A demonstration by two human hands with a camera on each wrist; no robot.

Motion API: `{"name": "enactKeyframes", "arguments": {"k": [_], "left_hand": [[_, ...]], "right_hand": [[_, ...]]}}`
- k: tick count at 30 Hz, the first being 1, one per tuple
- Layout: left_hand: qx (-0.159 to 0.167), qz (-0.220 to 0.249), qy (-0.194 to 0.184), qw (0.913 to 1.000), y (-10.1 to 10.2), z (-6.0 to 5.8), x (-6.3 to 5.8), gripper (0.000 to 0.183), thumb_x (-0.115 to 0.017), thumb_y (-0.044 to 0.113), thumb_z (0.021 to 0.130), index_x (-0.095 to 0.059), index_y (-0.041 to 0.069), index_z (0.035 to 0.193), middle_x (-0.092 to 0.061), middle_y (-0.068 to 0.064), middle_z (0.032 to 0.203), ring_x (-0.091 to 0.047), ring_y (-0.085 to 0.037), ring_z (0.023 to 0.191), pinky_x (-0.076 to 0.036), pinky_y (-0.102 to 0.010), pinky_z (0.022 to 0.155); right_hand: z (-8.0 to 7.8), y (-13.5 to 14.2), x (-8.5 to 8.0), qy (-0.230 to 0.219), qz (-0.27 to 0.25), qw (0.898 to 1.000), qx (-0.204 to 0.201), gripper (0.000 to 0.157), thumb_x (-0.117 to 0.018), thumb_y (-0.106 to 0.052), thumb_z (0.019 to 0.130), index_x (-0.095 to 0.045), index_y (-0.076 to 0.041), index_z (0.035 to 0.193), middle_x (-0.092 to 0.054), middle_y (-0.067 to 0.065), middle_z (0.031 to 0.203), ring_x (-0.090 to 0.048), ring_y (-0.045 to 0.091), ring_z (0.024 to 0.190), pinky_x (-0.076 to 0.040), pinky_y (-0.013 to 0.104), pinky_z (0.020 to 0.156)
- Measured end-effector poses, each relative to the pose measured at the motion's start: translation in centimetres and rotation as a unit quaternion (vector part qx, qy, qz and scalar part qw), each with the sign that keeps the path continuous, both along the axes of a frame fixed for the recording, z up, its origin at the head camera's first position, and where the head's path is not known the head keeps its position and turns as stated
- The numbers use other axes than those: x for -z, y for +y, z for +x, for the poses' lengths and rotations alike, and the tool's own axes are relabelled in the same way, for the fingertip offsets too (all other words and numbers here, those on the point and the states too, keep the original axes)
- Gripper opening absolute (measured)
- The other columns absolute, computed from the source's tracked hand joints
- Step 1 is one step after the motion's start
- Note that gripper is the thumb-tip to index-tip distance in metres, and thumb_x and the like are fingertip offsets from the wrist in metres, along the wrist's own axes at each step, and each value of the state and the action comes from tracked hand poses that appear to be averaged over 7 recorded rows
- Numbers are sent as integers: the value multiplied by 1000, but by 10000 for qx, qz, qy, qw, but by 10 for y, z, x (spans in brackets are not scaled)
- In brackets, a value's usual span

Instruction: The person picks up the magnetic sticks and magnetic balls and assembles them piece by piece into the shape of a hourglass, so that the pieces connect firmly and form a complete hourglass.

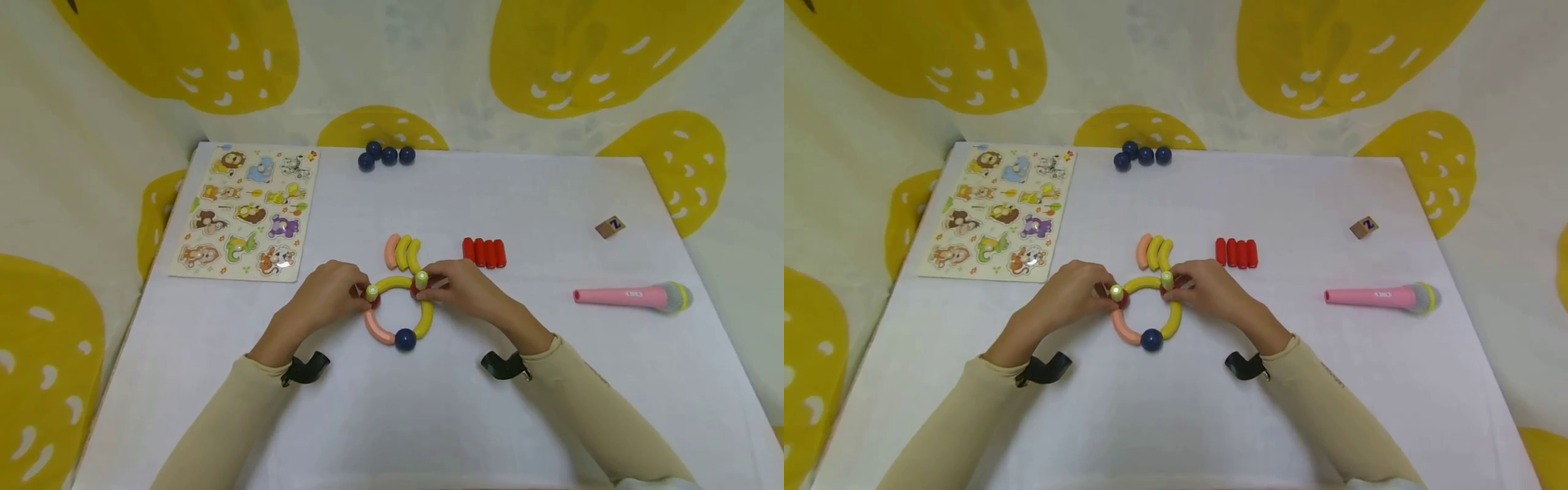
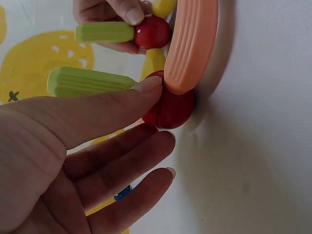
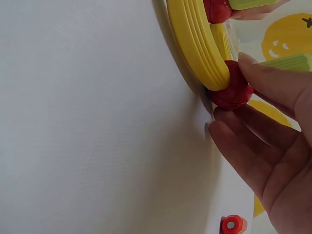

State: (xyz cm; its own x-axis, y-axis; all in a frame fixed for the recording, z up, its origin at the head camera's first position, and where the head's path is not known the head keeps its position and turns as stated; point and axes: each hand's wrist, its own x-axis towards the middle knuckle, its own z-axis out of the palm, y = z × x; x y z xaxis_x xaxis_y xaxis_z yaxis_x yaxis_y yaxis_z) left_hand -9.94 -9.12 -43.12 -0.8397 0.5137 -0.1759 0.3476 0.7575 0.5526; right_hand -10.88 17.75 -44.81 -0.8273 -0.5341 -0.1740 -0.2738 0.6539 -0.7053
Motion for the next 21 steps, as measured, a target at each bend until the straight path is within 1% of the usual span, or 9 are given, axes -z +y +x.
{"name": "enactKeyframes", "arguments": {"k": [4,7,10,12,14,15,18,21], "left_hand": [[49,42,49,10000,2,0,1,16,-87,22,82,-80,15,95,-74,3,85,-64,-12,80,-52,-28,74],[57,28,55,10000,2,0,1,16,-87,22,82,-80,15,95,-74,3,85,-63,-12,80,-52,-28,74],[60,6,72,10000,2,0,0,17,-86,23,82,-81,15,95,-74,3,86,-63,-12,80,-52,-28,73],[73,-13,92,9999,1,0,-1,17,-87,23,82,-80,15,95,-74,3,85,-63,-13,79,-51,-28,73],[76,-33,102,9999,1,1,-1,17,-87,24,82,-80,15,94,-74,3,85,-62,-13,79,-51,-28,72],[73,-47,98,9999,0,1,-1,16,-87,24,82,-80,15,94,-74,3,84,-62,-12,78,-51,-28,72],[72,-98,95,9999,0,1,-1,16,-87,24,82,-80,15,93,-73,4,83,-61,-12,77,-50,-27,70],[109,-95,110,9998,1,0,0,14,-87,24,82,-80,16,91,-73,4,83,-60,-11,77,-49,-27,70]], "right_hand": [[3,7,-4,-70,93,9998,154,33,-83,-18,85,-74,-12,117,-77,3,110,-74,19,104,-61,38,93],[3,19,-10,-29,225,9992,316,42,-83,-15,85,-71,-10,125,-76,6,119,-74,22,107,-61,41,93],[-2,37,-18,248,446,9972,547,44,-83,-13,85,-70,-9,127,-75,10,120,-72,25,107,-60,44,94],[-9,50,-22,513,693,9938,699,43,-82,-14,86,-69,-7,127,-73,12,121,-68,28,108,-59,47,94],[-19,60,-23,725,986,9894,780,44,-83,-15,85,-69,-7,127,-71,14,123,-63,32,112,-57,51,95],[-23,64,-22,773,1148,9872,790,46,-83,-17,85,-68,-8,128,-70,14,126,-59,34,116,-55,52,97],[-37,69,-19,793,1601,9822,575,50,-83,-20,85,-66,-10,131,-64,15,135,-50,38,128,-51,58,103],[-45,70,-15,722,1967,9770,400,52,-83,-20,85,-65,-12,134,-62,15,139,-47,40,133,-46,62,107]]}}
